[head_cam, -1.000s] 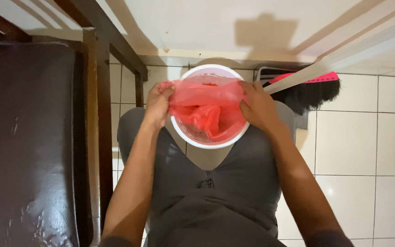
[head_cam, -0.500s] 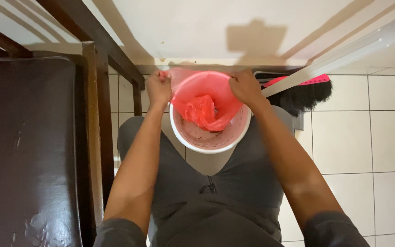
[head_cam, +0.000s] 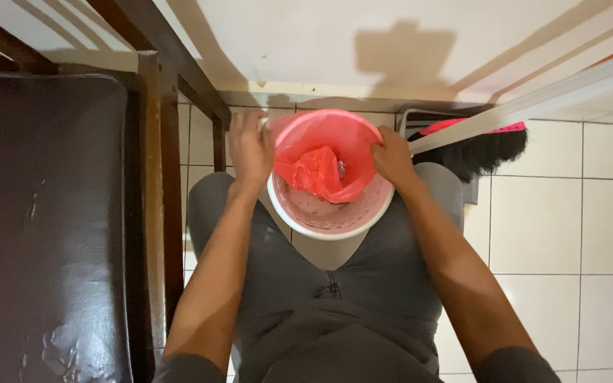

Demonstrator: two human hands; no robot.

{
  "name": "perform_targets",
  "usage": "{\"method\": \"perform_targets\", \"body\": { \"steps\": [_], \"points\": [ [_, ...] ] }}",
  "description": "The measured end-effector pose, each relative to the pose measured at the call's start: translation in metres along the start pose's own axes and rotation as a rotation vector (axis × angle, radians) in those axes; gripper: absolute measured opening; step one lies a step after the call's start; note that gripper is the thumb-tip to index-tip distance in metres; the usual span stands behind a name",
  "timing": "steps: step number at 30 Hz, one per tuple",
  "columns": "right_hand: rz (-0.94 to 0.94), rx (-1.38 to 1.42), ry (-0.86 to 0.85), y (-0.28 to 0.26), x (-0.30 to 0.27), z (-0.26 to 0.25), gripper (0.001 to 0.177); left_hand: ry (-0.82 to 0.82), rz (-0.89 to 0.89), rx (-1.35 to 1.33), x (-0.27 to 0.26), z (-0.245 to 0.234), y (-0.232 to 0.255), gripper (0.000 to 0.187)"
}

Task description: Remove full trash bag and replace it with a new one.

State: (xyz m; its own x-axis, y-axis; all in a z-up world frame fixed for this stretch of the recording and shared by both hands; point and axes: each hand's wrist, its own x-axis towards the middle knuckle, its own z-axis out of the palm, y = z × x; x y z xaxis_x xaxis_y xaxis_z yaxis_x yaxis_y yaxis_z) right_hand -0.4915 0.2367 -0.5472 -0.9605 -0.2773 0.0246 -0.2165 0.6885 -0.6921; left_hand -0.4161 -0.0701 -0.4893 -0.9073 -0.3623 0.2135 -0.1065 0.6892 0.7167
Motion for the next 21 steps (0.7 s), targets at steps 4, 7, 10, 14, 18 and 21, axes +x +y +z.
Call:
{"method": "perform_targets", "body": {
  "steps": [4, 7, 10, 14, 18, 21],
  "points": [
    [-0.005, 0.014, -0.066, -0.012, 0.023, 0.006, 0.023, -0.037, 0.172, -0.002, 0.013, 0.003, 0.022, 0.029],
    [-0.097, 0.014, -0.226, -0.041, 0.046, 0.006, 0.027, -0.191, 0.271, -0.063, 0.021, 0.002, 0.033, 0.033],
    [-0.159, -0.088, -0.393, -0.070, 0.063, 0.012, 0.037, -0.389, -0.047, -0.035, 0.019, -0.005, 0.043, 0.028],
    [-0.345, -0.265, -0.339, -0.096, 0.058, 0.026, 0.050, -0.453, -0.117, 0.106, -0.001, -0.011, 0.030, 0.023],
    [-0.547, -0.271, -0.124, -0.157, 0.032, -0.005, 0.055, -0.271, -0.176, 0.229, -0.033, -0.026, 0.027, 0.030],
    [-0.497, -0.141, -0.028, -0.151, 0.007, -0.009, 0.051, -0.193, -0.344, 0.205, -0.061, -0.023, 0.024, 0.029]
  ]
}}
